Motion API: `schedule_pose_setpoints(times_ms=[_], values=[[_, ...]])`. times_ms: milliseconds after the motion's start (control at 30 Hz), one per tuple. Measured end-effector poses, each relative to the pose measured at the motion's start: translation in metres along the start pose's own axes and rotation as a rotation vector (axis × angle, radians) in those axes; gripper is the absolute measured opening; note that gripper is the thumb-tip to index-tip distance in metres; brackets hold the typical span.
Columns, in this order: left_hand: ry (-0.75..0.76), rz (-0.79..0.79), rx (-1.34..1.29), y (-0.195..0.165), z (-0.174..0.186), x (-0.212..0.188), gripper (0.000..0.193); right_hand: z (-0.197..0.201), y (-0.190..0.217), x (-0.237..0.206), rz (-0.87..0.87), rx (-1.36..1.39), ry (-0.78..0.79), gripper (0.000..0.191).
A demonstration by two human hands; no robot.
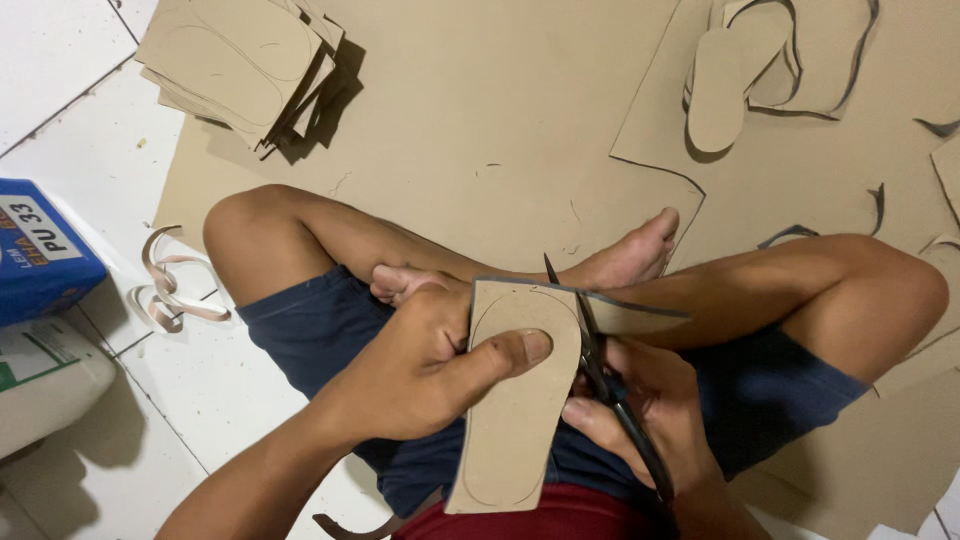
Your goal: The person sits cross-legged on the workshop floor cutting insole shapes from a sheet of board material with scissors, tracing around a template and trimming the edges, then sets finished insoles aside and starts the next one.
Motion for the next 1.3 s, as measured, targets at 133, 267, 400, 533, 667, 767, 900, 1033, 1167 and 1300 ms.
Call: schedule_pose_setpoints(times_ms=[133,267,400,533,667,767,900,1033,1167,1300], values=[[0.027,0.156,-0.049,0.004,0.004,-0.001,0.026,-0.001,0.001,-0.001,-0.029,0.035,0.021,0.021],[0.083,0.144,0.065,0.006,-0.002,0.006,0.026,-0.001,0.004,0.001,-0.001,0.092,0.032,0.030],[0.219,-0.058,-0.025,-0.010,-0.008,0.010,0.033,-0.001,-0.003,0.000,-0.042,0.098,0.046,0.023],[0.288,-0.151,-0.118,-0.034,0.000,0.013,0.043,0.004,-0.010,-0.006,-0.068,0.041,0.056,0.025],[-0.049,-0.036,0.100,-0.014,0.005,0.024,0.051,0.005,-0.015,-0.008,-0.092,0.114,0.007,0.027],[-0.155,-0.183,0.111,0.014,-0.027,0.013,0.058,0.005,-0.009,-0.002,0.044,0.129,-0.061,0.044],[-0.266,-0.083,-0.223,0.055,-0.031,0.007,0.068,-0.009,-0.009,-0.001,-0.049,0.263,-0.020,0.058],[-0.064,-0.281,-0.403,0.014,-0.041,0.009,0.074,-0.006,0.012,0.007,0.206,0.020,-0.066,0.066],[0.039,-0.277,-0.391,-0.020,-0.050,0.014,0.076,-0.009,0.002,0.004,0.121,0.088,-0.081,0.075],[0.031,-0.248,-0.375,-0.022,-0.051,0.014,0.075,-0.018,-0.014,-0.007,0.139,0.327,-0.037,0.074]])
Point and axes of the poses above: each hand's wrist, its own x-axis towards the middle knuckle, its own z-axis out of the back of the hand, y = z × x, the point moved 7 cm from there along x, towards the middle knuckle, and after that the axes turned 11 degrees about -x, right-handed, at the moved point
